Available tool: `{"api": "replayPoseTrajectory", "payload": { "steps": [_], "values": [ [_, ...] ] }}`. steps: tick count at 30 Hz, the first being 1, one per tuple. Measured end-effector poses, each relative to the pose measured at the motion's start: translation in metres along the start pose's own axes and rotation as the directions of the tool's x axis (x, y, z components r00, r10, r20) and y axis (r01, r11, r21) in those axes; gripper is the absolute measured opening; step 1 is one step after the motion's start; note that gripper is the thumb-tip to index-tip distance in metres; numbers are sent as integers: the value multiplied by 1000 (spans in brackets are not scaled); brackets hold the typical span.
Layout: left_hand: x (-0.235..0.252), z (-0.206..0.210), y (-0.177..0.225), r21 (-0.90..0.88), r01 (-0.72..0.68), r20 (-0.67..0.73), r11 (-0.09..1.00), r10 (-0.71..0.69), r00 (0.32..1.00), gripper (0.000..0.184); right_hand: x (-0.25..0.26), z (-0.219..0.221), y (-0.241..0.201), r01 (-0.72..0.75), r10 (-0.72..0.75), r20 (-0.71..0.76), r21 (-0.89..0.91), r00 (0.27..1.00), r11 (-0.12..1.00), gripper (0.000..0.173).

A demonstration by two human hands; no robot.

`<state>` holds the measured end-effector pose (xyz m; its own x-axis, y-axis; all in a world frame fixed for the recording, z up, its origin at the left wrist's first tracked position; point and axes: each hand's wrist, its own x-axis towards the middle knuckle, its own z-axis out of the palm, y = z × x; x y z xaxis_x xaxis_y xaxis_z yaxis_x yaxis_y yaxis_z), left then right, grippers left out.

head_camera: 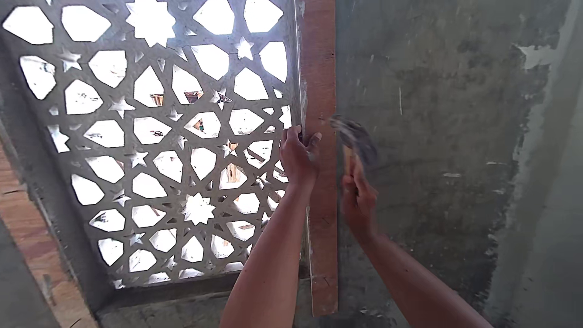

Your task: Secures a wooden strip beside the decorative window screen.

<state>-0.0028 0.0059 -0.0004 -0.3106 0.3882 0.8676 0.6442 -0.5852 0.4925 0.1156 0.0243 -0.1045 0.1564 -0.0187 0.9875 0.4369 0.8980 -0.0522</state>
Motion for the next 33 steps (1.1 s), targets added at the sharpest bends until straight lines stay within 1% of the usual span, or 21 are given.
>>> {"api": "replayPoseTrajectory", "payload": {
  "steps": [1, 2, 3, 5, 7, 8, 10, 11, 12, 15, 16, 18, 19, 20, 22, 24, 27, 28, 30, 32, 33],
  "values": [
    [0, 0, 0, 0, -3, -1, 1000, 3, 1000, 41, 6, 0, 2, -40, 41, 51, -22, 998, 999, 43],
    [-1, 0, 0, -2, -7, -2, 1000, 7, 1000, 40, 9, 0, 2, -64, 64, 63, -12, 996, 998, 43],
    [0, 0, -1, 0, -10, 0, 1000, 10, 1000, 40, 9, 0, 2, -66, 65, 45, 24, 997, 998, 43],
    [1, 1, -2, 0, -12, -16, 1000, 12, 1000, 42, 4, -4, -2, -9, 11, -36, 73, 999, 997, 43],
    [1, 1, -3, -9, -21, -23, 1000, 21, 1000, 42, -3, -3, -5, 21, -15, -92, 59, 996, 998, 44],
    [0, 1, -3, -5, -17, -19, 1000, 17, 1000, 43, -3, -1, -3, 10, -7, -77, 39, 997, 999, 44],
    [-2, 0, -1, 8, -12, 1, 1000, 12, 1000, 42, 2, 1, 4, -66, 65, 27, 17, 998, 998, 44],
    [-3, 0, 0, 8, -7, 7, 1000, 7, 1000, 42, 4, 0, 4, -85, 84, 49, 25, 995, 996, 43],
    [-2, 0, 0, 10, -3, 10, 1000, 3, 1000, 43, 6, 0, 1, -71, 70, 28, 46, 997, 996, 43],
    [0, -1, -1, 8, -16, -6, 1000, 16, 1000, 42, 4, -1, -7, 42, -37, -84, 60, 996, 997, 44],
    [0, 0, -1, 4, -18, -16, 1000, 18, 1000, 42, 4, 2, -5, 45, -42, -85, 37, 995, 998, 43],
    [-2, 0, -1, 6, -21, -12, 1000, 21, 1000, 41, 5, 2, 1, -28, 28, 12, -28, 1000, 999, 43],
    [-3, -1, -1, 9, -25, -7, 1000, 25, 1000, 40, 5, 2, 1, -56, 57, 36, -24, 998, 998, 43],
    [-3, -1, -1, 12, -20, 1, 1000, 20, 1000, 40, 6, 2, 0, -60, 60, 30, -5, 998, 998, 42],
    [0, -1, 1, 18, 7, -1, 1000, -7, 1000, 42, 4, 2, -2, 7, -6, -39, 24, 999, 1000, 43],
    [0, 0, 0, 15, 10, -11, 1000, -10, 1000, 42, 1, 5, -2, 12, -13, -66, -5, 998, 1000, 42],
    [-2, 2, 1, 13, 18, -12, 1000, -18, 1000, 40, 6, -1, -2, -154, 155, 44, -15, 987, 988, 44],
    [-1, 1, 2, 18, 34, 0, 999, -34, 999, 41, 5, -2, -2, -161, 161, 38, -4, 986, 987, 44],
    [2, 0, 2, 30, 50, 11, 998, -51, 999, 44, 2, -1, 1, -70, 70, -10, -23, 997, 997, 43],
    [3, 0, 0, 24, 39, 39, 999, -40, 998, 45, 5, -6, 3, -42, 46, 55, -78, 997, 996, 44],
    [1, 0, -2, 28, 18, 44, 999, -20, 999, 43, 6, -12, 2, -71, 80, 118, -82, 990, 994, 44]
  ]
}}
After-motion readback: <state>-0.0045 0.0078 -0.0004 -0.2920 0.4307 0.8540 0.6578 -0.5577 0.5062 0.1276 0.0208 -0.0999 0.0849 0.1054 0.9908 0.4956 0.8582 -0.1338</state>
